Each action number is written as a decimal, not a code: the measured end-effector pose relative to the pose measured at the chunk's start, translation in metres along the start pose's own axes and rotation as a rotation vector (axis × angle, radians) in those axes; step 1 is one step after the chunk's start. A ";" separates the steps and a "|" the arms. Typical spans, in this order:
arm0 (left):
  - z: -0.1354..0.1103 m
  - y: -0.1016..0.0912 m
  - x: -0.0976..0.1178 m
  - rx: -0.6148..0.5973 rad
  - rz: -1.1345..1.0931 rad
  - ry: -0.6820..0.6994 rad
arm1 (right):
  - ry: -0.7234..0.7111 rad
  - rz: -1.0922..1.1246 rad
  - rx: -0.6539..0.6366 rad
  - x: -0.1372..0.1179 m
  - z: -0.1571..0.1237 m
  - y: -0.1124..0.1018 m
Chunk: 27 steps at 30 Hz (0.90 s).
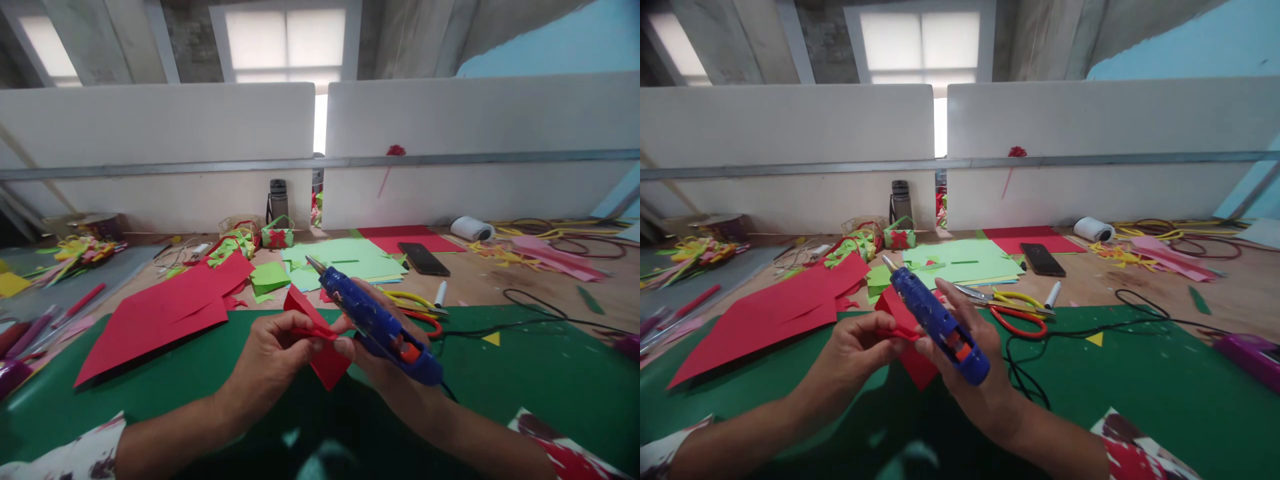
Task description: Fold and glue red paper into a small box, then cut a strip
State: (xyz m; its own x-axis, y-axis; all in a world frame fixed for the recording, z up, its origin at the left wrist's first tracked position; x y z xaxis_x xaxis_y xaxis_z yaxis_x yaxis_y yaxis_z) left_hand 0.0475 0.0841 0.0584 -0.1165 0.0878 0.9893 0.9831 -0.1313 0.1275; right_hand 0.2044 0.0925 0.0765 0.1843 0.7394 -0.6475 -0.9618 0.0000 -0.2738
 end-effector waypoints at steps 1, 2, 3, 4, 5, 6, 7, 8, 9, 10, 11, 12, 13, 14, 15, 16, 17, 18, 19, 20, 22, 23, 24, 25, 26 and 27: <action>0.000 0.000 0.000 -0.009 0.008 0.012 | -0.005 -0.003 -0.014 0.001 -0.001 0.000; -0.001 0.001 0.000 -0.012 0.025 0.026 | -0.010 -0.004 -0.023 0.002 -0.001 0.000; -0.002 0.001 0.001 -0.006 0.053 0.048 | -0.014 -0.005 -0.027 0.002 -0.001 0.000; -0.003 0.000 0.002 0.013 0.091 0.083 | -0.018 -0.010 -0.023 0.003 0.000 -0.001; -0.004 -0.001 0.005 0.047 0.138 0.132 | -0.020 -0.015 -0.015 0.004 0.000 -0.001; -0.006 -0.003 0.008 0.086 0.188 0.195 | -0.022 -0.018 -0.013 0.005 0.000 0.000; -0.008 -0.004 0.011 0.122 0.239 0.265 | -0.031 -0.017 -0.004 0.005 0.001 0.000; -0.010 -0.004 0.014 0.151 0.289 0.339 | -0.044 -0.013 0.001 0.006 0.001 0.000; -0.013 -0.004 0.017 0.167 0.339 0.408 | -0.059 -0.012 0.004 0.006 0.001 0.001; -0.015 -0.004 0.019 0.171 0.388 0.462 | -0.076 -0.013 0.003 0.007 0.000 0.001; -0.016 -0.003 0.020 0.166 0.434 0.497 | -0.093 -0.012 -0.010 0.007 0.000 0.002; -0.016 -0.002 0.021 0.158 0.476 0.512 | -0.108 -0.016 -0.029 0.007 -0.001 0.003; -0.016 -0.001 0.021 0.153 0.509 0.515 | -0.118 -0.025 -0.050 0.007 -0.002 0.004; -0.016 0.000 0.022 0.153 0.529 0.510 | -0.124 -0.039 -0.068 0.008 -0.003 0.005; -0.015 0.000 0.022 0.155 0.539 0.502 | -0.129 -0.056 -0.072 0.008 -0.003 0.005; -0.015 0.000 0.022 0.161 0.543 0.495 | -0.131 -0.077 -0.065 0.008 -0.003 0.005; -0.014 0.000 0.022 0.166 0.544 0.492 | -0.129 -0.098 -0.046 0.008 -0.003 0.004; -0.014 0.000 0.022 0.168 0.542 0.490 | -0.124 -0.113 -0.028 0.008 -0.004 0.003; -0.013 0.000 0.022 0.165 0.537 0.487 | -0.120 -0.115 -0.019 0.008 -0.003 0.003; -0.013 0.000 0.021 0.160 0.530 0.482 | -0.115 -0.112 -0.019 0.008 -0.003 0.004; -0.013 0.000 0.019 0.151 0.515 0.479 | -0.106 -0.101 -0.024 0.008 -0.003 0.005; -0.012 -0.001 0.017 0.149 0.510 0.477 | -0.108 -0.096 -0.026 0.007 -0.003 0.005; -0.012 -0.001 0.016 0.149 0.507 0.472 | -0.112 -0.090 -0.024 0.006 -0.002 0.005; -0.012 -0.001 0.015 0.151 0.503 0.467 | -0.115 -0.084 -0.020 0.005 -0.002 0.005; -0.012 -0.001 0.014 0.151 0.497 0.461 | -0.115 -0.081 -0.018 0.003 -0.001 0.005; -0.012 0.000 0.013 0.150 0.488 0.453 | -0.109 -0.083 -0.019 0.002 0.000 0.004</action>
State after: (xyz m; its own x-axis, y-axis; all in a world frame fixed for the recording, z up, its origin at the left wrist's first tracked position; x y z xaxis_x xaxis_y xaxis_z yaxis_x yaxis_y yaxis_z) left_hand 0.0438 0.0734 0.0725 0.3300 -0.3733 0.8671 0.9431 0.0900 -0.3201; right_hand 0.2005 0.0939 0.0740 0.2391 0.8063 -0.5411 -0.9399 0.0524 -0.3373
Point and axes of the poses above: each hand's wrist, its own z-axis towards the middle knuckle, its own y-axis out of the palm, x = y × z, the point moved 5 cm from there along z, towards the middle knuckle, and after that the axes turned 10 degrees about -y, right-handed, at the moved point
